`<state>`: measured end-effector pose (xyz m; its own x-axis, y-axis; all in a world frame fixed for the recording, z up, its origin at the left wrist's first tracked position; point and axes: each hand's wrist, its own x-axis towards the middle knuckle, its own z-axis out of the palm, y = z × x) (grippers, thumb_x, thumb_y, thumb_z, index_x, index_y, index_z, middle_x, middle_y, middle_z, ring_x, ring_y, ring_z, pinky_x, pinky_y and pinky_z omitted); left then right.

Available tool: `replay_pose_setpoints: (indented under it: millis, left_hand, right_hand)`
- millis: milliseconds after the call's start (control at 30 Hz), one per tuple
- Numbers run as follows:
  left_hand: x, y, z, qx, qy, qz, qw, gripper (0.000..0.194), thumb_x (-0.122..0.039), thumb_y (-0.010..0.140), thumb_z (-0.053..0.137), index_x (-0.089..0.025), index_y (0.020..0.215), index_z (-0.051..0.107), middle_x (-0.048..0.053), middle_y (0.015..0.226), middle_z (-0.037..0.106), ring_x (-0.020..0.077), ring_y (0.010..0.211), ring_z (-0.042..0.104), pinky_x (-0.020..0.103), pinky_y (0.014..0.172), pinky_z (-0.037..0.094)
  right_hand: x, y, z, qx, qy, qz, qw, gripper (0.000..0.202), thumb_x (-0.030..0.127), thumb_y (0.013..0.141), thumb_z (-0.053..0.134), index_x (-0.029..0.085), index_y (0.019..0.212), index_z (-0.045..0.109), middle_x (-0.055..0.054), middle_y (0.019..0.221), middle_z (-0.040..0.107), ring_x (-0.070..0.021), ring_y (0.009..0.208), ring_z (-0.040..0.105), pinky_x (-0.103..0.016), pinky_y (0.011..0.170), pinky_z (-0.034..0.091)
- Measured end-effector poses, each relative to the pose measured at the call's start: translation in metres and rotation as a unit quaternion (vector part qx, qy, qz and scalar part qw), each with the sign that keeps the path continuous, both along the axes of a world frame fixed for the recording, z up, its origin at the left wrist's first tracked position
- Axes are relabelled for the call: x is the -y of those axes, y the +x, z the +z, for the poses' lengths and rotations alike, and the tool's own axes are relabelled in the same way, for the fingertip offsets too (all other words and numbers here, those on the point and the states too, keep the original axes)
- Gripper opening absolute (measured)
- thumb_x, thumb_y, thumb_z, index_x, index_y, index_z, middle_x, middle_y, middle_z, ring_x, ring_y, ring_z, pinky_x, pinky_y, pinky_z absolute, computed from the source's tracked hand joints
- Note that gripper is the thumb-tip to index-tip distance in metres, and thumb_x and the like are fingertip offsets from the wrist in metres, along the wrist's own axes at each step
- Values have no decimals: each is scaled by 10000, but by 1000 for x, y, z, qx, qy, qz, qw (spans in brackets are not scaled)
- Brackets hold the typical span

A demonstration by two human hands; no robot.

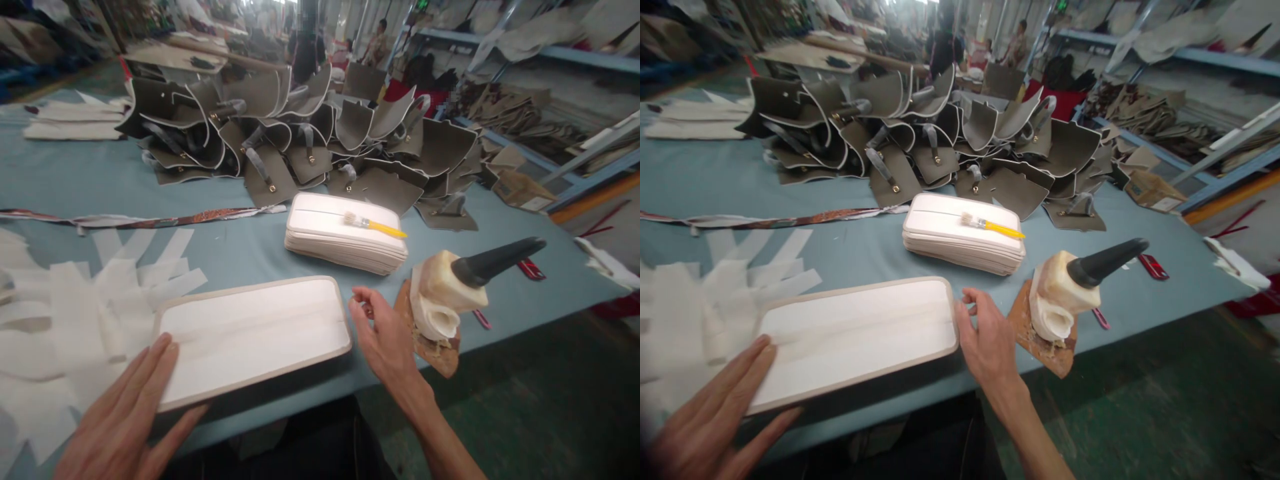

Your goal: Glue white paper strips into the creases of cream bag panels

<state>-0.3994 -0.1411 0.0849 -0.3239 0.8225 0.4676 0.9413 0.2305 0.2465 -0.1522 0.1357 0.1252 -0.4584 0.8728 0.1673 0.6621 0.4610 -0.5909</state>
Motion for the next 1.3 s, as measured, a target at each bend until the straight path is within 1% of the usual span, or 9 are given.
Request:
replay_pose_setpoints:
  millis: [67,133,200,300,667,867,1000,1167,1300]
  left_hand:
    - [3,0,-5,-23,-24,20,999,772,-529,971,520,-268,1648,257,33,1688,354,350,1444,504,526,1245,382]
    - [5,0,-8,-43,-43,22,998,778,-554,980,490,-233,1648,252,75,1679,372,365,1436,509,528,1210,417]
    - [6,0,-8,-55,-50,24,997,779,-582,997,446,-205,1648,245,115,1663,397,377,1419,524,527,1177,444]
    - [3,1,-4,-74,-51,20,996,787,-619,1009,398,-184,1646,243,153,1635,436,388,1393,548,523,1142,466]
    - [1,3,4,-126,-80,30,988,803,-636,1017,370,-173,1652,207,176,1576,510,393,1334,600,519,995,561]
    - [3,0,3,-119,-75,32,990,785,-613,1012,427,-192,1645,229,166,1588,500,379,1410,533,522,1071,525]
    - [1,5,20,-127,-65,41,989,744,-600,1024,404,-221,1642,237,149,1572,524,387,1447,484,547,1092,496]
    - [-34,46,42,-142,-57,35,988,767,-595,1026,412,-160,1634,238,185,1599,479,379,1479,443,558,1123,454]
    - [-83,94,37,-113,-90,-23,989,814,-665,986,463,-107,1571,369,200,1608,459,364,1497,424,525,1167,420]
  right_hand:
    - [18,-5,8,0,84,73,994,562,484,1077,346,104,1439,549,-199,1435,613,-314,1319,588,-477,1081,474]
    - [42,-17,13,12,140,168,976,674,546,1086,325,78,1563,418,-198,1626,411,-311,1523,357,-499,1213,359]
    - [64,-33,12,29,159,252,954,781,639,1055,369,76,1596,373,-178,1684,306,-317,1574,237,-517,1248,312]
    - [81,-49,-2,66,155,304,938,894,735,987,462,72,1585,406,-184,1683,297,-352,1567,247,-564,1239,314]
    - [50,2,-39,125,183,225,949,756,585,1033,488,92,1598,385,-204,1671,319,-336,1540,322,-547,1216,356]
    - [49,3,-49,97,200,211,952,767,599,999,536,87,1562,441,-214,1648,363,-359,1509,374,-549,1192,380]
    - [49,1,-49,96,211,211,950,780,607,983,556,62,1535,472,-233,1629,387,-376,1495,389,-567,1178,379]
    - [49,2,-52,89,220,210,949,779,605,979,557,70,1537,464,-232,1634,380,-374,1498,382,-563,1183,355]
    - [48,3,-58,79,246,214,942,742,577,1006,517,83,1552,433,-233,1628,390,-369,1485,405,-551,1154,374]
